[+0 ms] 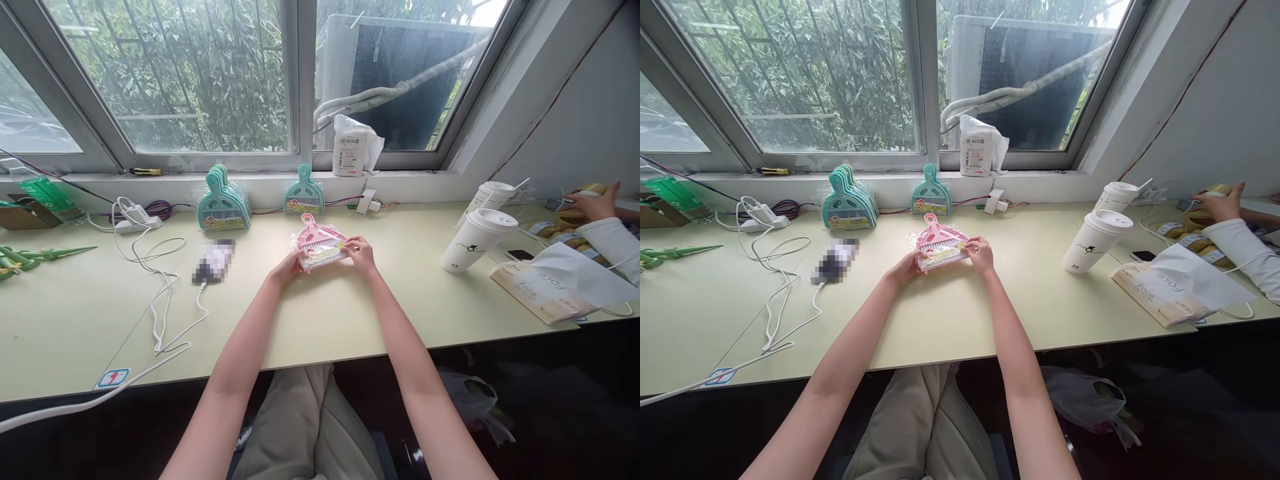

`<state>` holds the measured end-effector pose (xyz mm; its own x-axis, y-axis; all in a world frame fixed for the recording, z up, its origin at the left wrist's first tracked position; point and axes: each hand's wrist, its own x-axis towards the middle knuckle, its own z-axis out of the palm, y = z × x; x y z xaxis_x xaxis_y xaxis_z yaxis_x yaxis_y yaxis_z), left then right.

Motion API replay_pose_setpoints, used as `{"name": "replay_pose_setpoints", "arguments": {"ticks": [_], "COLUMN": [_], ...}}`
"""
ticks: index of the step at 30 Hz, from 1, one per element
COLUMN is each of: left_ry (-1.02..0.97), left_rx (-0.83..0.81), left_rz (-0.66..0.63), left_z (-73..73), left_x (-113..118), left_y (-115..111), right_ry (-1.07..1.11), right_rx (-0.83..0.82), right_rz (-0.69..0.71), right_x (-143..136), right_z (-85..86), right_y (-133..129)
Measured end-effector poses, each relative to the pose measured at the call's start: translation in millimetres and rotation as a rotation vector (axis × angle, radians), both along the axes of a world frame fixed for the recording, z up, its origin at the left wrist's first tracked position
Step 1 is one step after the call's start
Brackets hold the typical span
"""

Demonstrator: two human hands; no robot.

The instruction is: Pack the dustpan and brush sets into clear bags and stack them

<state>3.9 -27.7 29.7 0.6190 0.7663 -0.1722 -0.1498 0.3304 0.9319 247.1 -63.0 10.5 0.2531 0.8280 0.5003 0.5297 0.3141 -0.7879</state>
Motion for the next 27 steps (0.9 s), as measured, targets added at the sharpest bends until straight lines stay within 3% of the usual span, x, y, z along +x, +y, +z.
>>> {"name": "replay_pose_setpoints", "arguments": {"ticks": [3, 6, 10, 14, 19, 27], "left_ry": [0.039, 0.186, 0.289, 0.350, 0.689, 0.731], "left_rx": [0.045, 0.118, 0.278, 0.441, 0.758, 0.757], "left_rz": [-0.026, -0.034, 0.200, 0.284, 0.483, 0.674], "left_z": [2.8, 9.1, 14.0, 2.2, -15.3, -20.4], "left_x": [-2.9, -4.8, -2.7, 1.4, 5.1, -7.6], "left_y": [-2.0, -3.6, -1.6, 11.0, 45.1, 130.1], "right_ry": [0.084, 0.208, 0.250, 0.274, 0.199, -0.147], "right_rx": [-0.078, -0.263, -0.306, -0.245, -0.210, -0.103], "right_rz": [-0.059, -0.028, -0.001, -0.228, -0.348, -0.270], "right_x": [-4.0, -5.2, -2.6, -1.0, -12.9, -42.7], "right_z": [-8.2, -13.2, -17.8, -21.8, -23.3, -15.8], "right_y": [5.5, 7.0, 8.1, 15.0, 39.0, 122.1]}}
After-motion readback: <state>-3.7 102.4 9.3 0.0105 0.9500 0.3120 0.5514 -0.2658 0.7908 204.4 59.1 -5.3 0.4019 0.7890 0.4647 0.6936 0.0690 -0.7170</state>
